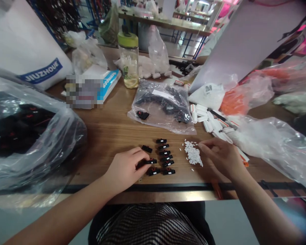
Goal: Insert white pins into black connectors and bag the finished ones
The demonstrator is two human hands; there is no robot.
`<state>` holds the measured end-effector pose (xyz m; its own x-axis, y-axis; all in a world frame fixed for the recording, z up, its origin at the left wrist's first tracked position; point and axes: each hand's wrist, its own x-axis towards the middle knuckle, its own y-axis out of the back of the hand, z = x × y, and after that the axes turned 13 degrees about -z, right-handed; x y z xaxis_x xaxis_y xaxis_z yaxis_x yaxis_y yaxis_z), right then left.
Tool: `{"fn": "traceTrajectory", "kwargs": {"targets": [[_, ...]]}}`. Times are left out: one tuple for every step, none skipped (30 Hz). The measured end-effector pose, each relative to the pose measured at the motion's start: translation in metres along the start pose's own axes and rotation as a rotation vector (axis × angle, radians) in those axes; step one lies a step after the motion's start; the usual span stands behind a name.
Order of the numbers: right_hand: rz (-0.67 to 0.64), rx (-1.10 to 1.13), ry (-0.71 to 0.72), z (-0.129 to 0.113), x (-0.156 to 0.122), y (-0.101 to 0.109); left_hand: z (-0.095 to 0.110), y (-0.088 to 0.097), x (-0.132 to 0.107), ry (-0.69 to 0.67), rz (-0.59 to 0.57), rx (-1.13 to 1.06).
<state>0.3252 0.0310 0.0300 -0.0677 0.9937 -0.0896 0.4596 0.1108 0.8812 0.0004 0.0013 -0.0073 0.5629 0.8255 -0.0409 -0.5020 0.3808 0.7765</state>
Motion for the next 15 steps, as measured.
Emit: {"fn": "traceTrajectory", "kwargs": {"targets": [[-0.017,0.039,0.096,-0.015,-0.004,0.0,0.001,0.0,0.0,0.005,-0.002,-0.008],[-0.047,0.081,0.196,-0.031,-0.009,-0.002,0.001,0.0,0.0,0.009,-0.005,-0.021],[-0.116,0.122,0.301,-0.047,-0.012,-0.006,0.001,0.0,0.0,0.012,-0.008,-0.038],[-0.185,0.142,0.401,-0.062,-0.015,-0.011,0.002,0.0,0.0,0.013,-0.008,-0.057],[-0.234,0.142,0.482,-0.075,-0.017,-0.017,0.002,0.0,0.0,0.012,-0.005,-0.077],[-0.272,0.126,0.555,-0.085,-0.018,-0.024,0.002,0.0,0.0,0.009,0.0,-0.095],[-0.298,0.099,0.604,-0.094,-0.017,-0.03,0.002,0.0,0.0,0.003,0.005,-0.113],[-0.32,0.071,0.637,-0.1,-0.015,-0.036,0.003,0.0,0.0,-0.004,0.01,-0.129],[-0.336,0.045,0.656,-0.104,-0.013,-0.042,0.003,0.0,0.0,-0.01,0.016,-0.143],[-0.347,0.022,0.662,-0.107,-0.011,-0.046,0.003,0.0,0.0,-0.015,0.018,-0.153],[-0.356,0.003,0.661,-0.109,-0.008,-0.049,0.003,0.0,0.0,-0.017,0.017,-0.159],[-0.364,-0.016,0.656,-0.111,-0.006,-0.051,0.003,0.001,0.001,-0.019,0.013,-0.163],[-0.368,-0.034,0.651,-0.111,-0.005,-0.053,0.003,0.001,0.001,-0.022,0.007,-0.166],[-0.373,-0.052,0.647,-0.112,-0.004,-0.053,0.003,0.001,0.001,-0.023,0.0,-0.167],[-0.378,-0.067,0.647,-0.112,-0.004,-0.053,0.003,0.001,0.001,-0.023,-0.006,-0.168]]}}
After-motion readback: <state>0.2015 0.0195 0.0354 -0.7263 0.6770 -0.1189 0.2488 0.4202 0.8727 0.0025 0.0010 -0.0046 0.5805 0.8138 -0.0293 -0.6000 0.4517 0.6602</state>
